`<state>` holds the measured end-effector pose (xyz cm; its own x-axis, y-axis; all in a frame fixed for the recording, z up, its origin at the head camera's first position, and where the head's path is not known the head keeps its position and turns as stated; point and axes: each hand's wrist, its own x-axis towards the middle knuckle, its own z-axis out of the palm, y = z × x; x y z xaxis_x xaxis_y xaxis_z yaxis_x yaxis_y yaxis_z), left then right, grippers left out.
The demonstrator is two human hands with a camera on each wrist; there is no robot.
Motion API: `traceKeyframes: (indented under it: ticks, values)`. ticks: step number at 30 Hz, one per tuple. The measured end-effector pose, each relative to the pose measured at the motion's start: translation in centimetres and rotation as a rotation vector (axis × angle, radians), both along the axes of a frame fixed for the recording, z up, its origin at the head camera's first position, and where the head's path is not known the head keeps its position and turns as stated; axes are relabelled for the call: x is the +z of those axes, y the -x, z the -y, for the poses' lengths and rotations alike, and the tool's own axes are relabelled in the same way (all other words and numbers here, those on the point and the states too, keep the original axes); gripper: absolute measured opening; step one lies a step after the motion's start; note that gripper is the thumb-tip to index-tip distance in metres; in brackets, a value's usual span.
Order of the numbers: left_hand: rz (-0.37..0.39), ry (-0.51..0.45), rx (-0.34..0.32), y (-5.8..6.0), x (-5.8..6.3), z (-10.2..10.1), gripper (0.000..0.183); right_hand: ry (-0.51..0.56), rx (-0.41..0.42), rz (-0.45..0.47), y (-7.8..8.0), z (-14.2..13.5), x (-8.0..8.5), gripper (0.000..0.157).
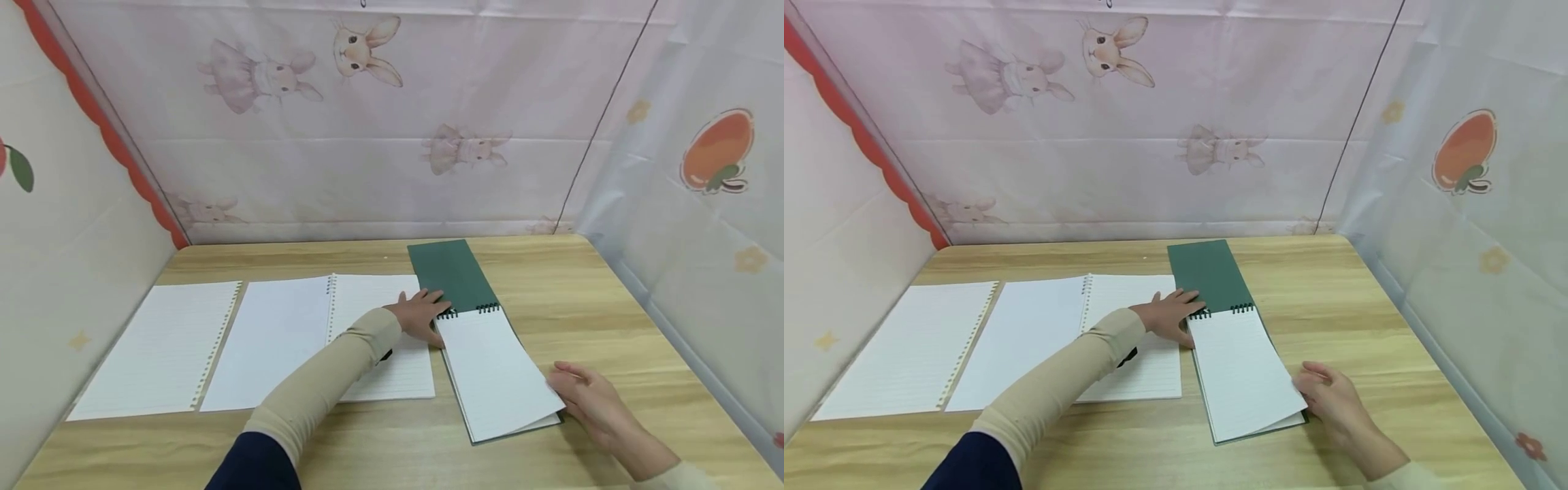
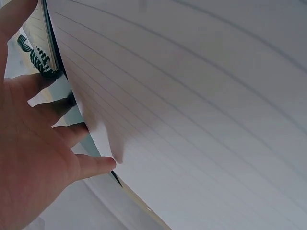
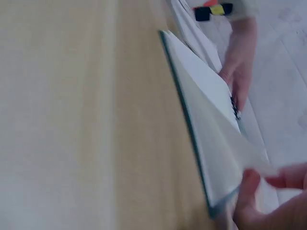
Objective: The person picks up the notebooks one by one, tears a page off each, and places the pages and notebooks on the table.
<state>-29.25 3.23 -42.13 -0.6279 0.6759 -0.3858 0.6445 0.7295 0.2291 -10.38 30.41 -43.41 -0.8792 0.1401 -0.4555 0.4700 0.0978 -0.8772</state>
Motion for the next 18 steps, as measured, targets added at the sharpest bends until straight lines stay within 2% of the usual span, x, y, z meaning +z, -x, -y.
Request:
traceKeyframes:
  ticks: [3,7,9,10,13,18]
  values:
    - [-0.006,0.012,0.000,-0.1,0.0,-0.2,0.087,0.125,0.157,0.035,1.0,-0.6,-0.1,0.066]
    - [-0.051,0.018,0.015,-0.2,-0.4,-0.7,0.085,0.271,0.270,0.091,1.2,-0.3,-0.5,0.036]
    - [-0.078,0.010,0.023,-0.1,-0.7,-0.8,0.085,0.304,0.269,0.107,1.1,0.1,-0.6,0.023]
    - [-0.089,0.006,0.031,-0.1,-0.9,-0.9,0.086,0.314,0.270,0.109,1.1,0.3,-0.7,0.022]
    - [-0.102,0.004,0.049,0.2,-1.1,-0.8,0.089,0.320,0.275,0.096,1.1,0.5,-0.7,0.023]
    - [-0.089,0.017,0.063,1.1,-2.2,-0.8,0.091,0.342,0.268,0.100,1.2,0.7,-0.9,0.020]
